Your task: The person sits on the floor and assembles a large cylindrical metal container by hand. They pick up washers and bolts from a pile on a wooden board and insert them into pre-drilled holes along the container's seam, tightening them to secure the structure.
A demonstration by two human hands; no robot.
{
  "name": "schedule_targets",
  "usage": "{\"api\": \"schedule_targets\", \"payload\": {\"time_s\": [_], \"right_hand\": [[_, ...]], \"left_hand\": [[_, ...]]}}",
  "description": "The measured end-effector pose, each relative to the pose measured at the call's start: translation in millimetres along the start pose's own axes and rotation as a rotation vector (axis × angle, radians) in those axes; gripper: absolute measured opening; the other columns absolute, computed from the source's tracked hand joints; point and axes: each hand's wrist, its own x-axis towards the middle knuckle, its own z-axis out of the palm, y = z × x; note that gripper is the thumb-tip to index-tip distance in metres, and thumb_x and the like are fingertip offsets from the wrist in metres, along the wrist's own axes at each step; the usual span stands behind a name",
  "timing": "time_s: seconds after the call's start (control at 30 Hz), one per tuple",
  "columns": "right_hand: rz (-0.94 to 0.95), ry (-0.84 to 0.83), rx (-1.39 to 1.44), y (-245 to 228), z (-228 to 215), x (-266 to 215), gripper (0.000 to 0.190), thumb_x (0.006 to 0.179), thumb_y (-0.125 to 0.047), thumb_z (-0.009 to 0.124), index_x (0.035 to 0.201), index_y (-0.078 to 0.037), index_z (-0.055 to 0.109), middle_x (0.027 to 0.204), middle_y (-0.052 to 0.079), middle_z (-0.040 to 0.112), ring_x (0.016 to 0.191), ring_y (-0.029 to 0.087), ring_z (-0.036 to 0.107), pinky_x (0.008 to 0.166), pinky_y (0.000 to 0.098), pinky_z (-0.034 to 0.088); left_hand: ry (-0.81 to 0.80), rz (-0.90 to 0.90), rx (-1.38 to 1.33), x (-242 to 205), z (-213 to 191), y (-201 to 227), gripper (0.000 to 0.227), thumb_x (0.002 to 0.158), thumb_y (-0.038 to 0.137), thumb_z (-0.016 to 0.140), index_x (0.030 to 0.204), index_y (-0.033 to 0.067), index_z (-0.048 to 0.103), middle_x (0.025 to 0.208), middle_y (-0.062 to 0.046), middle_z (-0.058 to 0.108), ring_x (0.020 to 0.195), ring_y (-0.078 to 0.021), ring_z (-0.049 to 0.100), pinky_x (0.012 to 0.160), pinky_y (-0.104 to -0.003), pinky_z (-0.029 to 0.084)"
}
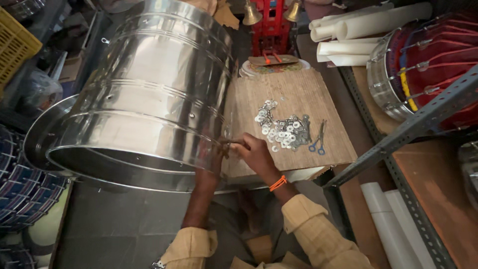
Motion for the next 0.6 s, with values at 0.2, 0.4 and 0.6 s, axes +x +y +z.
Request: {"api": "schedule_targets", "payload": {"time_s": [0.2, 0.4, 0.6], "right_hand": [[0.059, -0.013, 0.122, 10.5, 3.8, 4.0, 0.014, 0.096, -0.012, 0.071, 0.093, 0.002, 0.071, 0.075, 0.007, 0.074, 0.064, 0.008, 0.068, 0.058, 0.0251, 0.058], [0.031, -0.005, 0.092, 10.4, 0.6, 2.5, 0.014, 0.095, -0.011, 0.072, 0.093, 0.003, 0.070, 0.077, 0.007, 0.074, 0.066, 0.008, 0.070, 0.059, 0.0251, 0.059], [0.007, -0.016, 0.119, 13.7, 0.6, 3.1, 0.014, 0.095, -0.010, 0.071, 0.093, 0.003, 0.069, 0.078, 0.007, 0.074, 0.067, 0.009, 0.071, 0.059, 0.0255, 0.060]], "left_hand": [[-0.071, -0.092, 0.065, 4.5, -6.2, 10.9, 0.028, 0.109, 0.018, 0.049, 0.131, 0.0050, 0.061, 0.104, -0.011, 0.068, 0.088, -0.0185, 0.067, 0.084, -0.034, 0.054], [0.019, -0.191, 0.023, 9.5, -8.9, 47.4, 0.042, 0.104, 0.024, 0.053, 0.141, 0.0023, 0.052, 0.102, -0.007, 0.071, 0.087, -0.0135, 0.068, 0.081, -0.030, 0.053], [0.043, -0.210, -0.169, 10.1, -7.2, 58.9, 0.051, 0.103, 0.027, 0.057, 0.146, 0.0023, 0.044, 0.103, -0.005, 0.069, 0.087, -0.0141, 0.065, 0.080, -0.029, 0.053]]}}
